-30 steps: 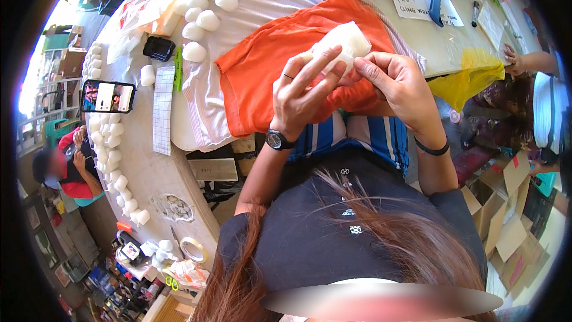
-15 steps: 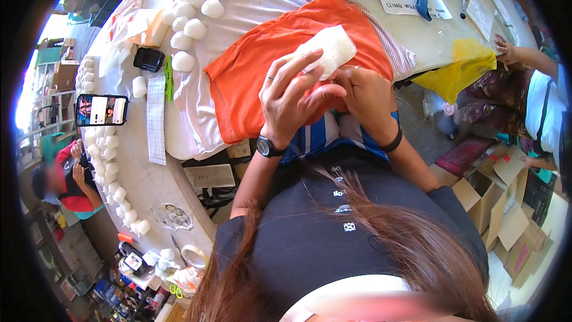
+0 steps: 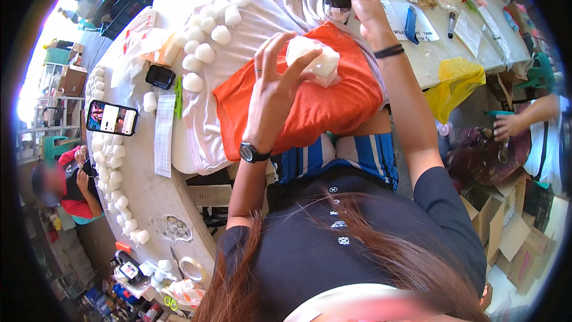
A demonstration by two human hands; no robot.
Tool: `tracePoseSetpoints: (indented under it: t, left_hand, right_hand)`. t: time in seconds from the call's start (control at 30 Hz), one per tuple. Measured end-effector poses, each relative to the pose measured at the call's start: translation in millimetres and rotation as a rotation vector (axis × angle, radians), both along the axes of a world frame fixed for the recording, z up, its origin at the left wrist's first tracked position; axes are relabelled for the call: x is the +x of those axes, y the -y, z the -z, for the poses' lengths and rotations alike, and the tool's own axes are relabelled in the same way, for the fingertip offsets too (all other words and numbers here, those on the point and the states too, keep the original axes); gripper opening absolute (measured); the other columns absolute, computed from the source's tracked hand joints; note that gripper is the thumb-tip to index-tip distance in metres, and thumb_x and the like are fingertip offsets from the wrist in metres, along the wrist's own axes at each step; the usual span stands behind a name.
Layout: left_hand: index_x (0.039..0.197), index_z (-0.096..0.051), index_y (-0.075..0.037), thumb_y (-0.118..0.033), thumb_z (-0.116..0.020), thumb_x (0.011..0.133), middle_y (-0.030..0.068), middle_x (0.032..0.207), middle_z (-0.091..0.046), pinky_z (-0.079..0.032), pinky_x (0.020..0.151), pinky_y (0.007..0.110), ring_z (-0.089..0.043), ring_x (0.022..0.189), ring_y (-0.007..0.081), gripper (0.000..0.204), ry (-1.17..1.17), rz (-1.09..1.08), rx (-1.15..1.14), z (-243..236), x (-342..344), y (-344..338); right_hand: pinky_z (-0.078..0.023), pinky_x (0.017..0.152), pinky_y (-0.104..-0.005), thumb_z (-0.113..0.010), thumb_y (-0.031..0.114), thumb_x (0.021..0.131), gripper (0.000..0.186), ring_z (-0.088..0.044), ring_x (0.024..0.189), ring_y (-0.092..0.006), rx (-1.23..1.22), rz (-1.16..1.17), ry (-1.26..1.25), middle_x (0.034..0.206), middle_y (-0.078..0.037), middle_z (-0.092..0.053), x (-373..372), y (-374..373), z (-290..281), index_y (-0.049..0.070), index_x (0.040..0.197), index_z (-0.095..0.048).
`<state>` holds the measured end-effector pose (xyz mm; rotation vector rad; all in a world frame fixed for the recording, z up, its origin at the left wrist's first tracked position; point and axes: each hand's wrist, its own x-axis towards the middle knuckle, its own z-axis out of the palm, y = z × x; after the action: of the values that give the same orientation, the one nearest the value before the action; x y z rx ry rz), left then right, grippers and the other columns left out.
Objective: The person wraps small white dough balls in plastic film by hand. They pick up a dough ball, place it on a sheet of plastic, and fold the plastic around it to create a sealed package. The wrapped items are placed on a red cloth on the table.
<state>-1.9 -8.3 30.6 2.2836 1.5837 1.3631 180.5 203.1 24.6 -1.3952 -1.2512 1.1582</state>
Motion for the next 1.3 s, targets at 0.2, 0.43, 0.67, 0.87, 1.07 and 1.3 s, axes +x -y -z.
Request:
tracePoseSetpoints:
  t: [0.2,0.43,0.67,0.87,1.07,1.3]
  left_hand:
    - [0.141,-0.061,-0.022,0.007,-0.066,0.087,0.0122,0.151,-0.04,-0.049,0.106,0.05,-0.043,0.138,0.0392,0.062,0.266,0.052,-0.124,14,11,5]
    - [0.136,-0.058,-0.008,-0.021,-0.082,0.081,0.0227,0.152,-0.037,-0.043,0.11,0.051,-0.044,0.136,0.0409,0.061,0.283,-0.086,0.057,21,33,4]
    - [0.131,-0.061,-0.012,-0.023,-0.089,0.077,0.0211,0.156,-0.03,-0.046,0.102,0.05,-0.042,0.137,0.0385,0.062,0.459,-0.139,0.193,32,42,-6]
    - [0.128,-0.07,-0.024,-0.019,-0.09,0.076,0.022,0.16,-0.021,-0.051,0.098,0.05,-0.04,0.139,0.0404,0.056,0.159,-0.19,0.101,31,38,1]
    - [0.122,-0.075,-0.024,-0.016,-0.091,0.071,0.0204,0.154,-0.035,-0.058,0.093,0.043,-0.051,0.132,0.0361,0.054,0.28,-0.169,0.101,30,36,-2]
    - [0.12,-0.076,-0.021,-0.016,-0.091,0.071,0.0187,0.152,-0.039,-0.055,0.095,0.044,-0.053,0.128,0.034,0.052,0.319,-0.141,0.018,28,30,0]
  right_hand:
    - [-0.056,0.07,-0.0242,-0.069,0.028,0.099,0.031,-0.069,0.074,-0.0096,0.398,0.017,-0.086,0.086,-0.006,-0.076,-20,40,5,0.001,0.09,-0.078]
    - [-0.054,0.077,-0.022,-0.07,0.023,0.1,0.028,-0.072,0.086,-0.0117,0.239,-0.299,-0.114,0.092,-0.008,-0.077,18,40,41,-0.004,0.105,-0.074]
    - [-0.049,0.081,-0.0239,-0.055,0.026,0.108,0.033,-0.061,0.084,-0.0107,0.3,-0.591,-0.023,0.086,-0.003,-0.063,57,109,-26,-0.001,0.092,-0.064]
    - [-0.045,0.071,-0.026,-0.058,0.018,0.105,0.028,-0.054,0.074,-0.0094,0.269,-0.658,0.185,0.079,-0.004,-0.061,28,150,-56,-0.002,0.088,-0.065]
    - [-0.045,0.059,-0.0318,-0.065,0.028,0.102,0.034,-0.056,0.064,-0.012,0.22,-0.709,0.082,0.071,-0.011,-0.064,32,139,-21,-0.004,0.094,-0.071]
    - [-0.047,0.062,-0.0352,-0.069,0.039,0.098,0.039,-0.063,0.064,-0.017,0.037,-0.594,0.434,0.073,-0.012,-0.068,28,132,22,0.001,0.089,-0.073]
